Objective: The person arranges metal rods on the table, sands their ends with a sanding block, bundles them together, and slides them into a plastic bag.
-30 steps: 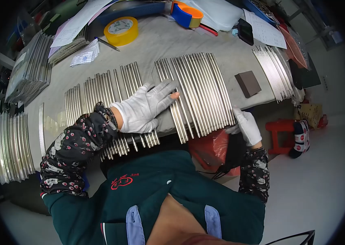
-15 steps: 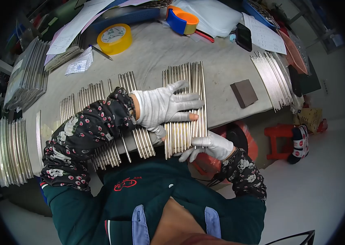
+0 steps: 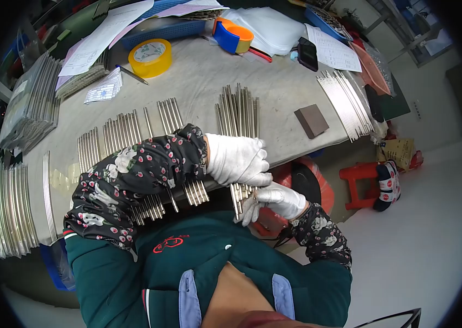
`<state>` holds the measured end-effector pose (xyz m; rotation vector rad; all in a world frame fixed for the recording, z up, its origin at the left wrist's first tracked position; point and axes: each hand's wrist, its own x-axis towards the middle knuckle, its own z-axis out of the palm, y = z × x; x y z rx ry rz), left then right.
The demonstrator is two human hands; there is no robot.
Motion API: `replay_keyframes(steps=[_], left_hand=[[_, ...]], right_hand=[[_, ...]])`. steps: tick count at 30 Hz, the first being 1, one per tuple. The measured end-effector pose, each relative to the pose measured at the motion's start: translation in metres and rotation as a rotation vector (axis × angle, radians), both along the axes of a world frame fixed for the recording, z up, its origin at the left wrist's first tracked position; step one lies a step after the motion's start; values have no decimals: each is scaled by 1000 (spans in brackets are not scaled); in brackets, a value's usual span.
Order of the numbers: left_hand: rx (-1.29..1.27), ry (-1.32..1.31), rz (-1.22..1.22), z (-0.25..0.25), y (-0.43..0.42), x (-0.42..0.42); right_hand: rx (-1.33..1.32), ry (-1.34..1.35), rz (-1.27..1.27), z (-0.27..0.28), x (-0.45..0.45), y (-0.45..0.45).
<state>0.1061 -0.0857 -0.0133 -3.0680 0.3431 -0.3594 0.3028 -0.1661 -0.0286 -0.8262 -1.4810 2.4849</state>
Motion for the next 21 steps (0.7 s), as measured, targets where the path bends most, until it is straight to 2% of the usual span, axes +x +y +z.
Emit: replay_keyframes(steps=[2,3,4,7,9,10,11,12,13,15,17,19,21], left_hand=[[19,-102,156,-1,-8,-2],[-43,-284,146,2,-4,1],[-167,-385,174,13,-5,0],[-468,-650,294,49,-12,-9],[-571,-772,358,67,-13,-23],[-685,-856,372,70,-11,-27],[-799,-942,385,71,-10,-32],[-742,-1091,452,68,-5,-33],[-1004,-1026,568,71,-6,-40],[-979,-1075,610,60,10,-51],[-1317,-1022,523,52,30,-65],[-1213,-1066,601,46,37,-71],[-1306,-1166,593,45,39,-73]], right_hand=[[9,24,-41,9,-2,-8],[13,59,-79,14,-3,-11],[20,99,-183,31,-5,-16],[193,344,-131,71,-1,-15],[398,318,-248,74,-1,-3],[555,82,-437,73,-3,5],[645,-2,-653,66,-18,14],[783,-37,-699,52,-31,26],[925,-69,-745,31,-45,39],[1067,-168,-720,-8,-67,67],[752,-236,-400,-1,-104,93],[837,-37,-600,-11,-126,108],[724,-49,-567,-9,-128,112]])
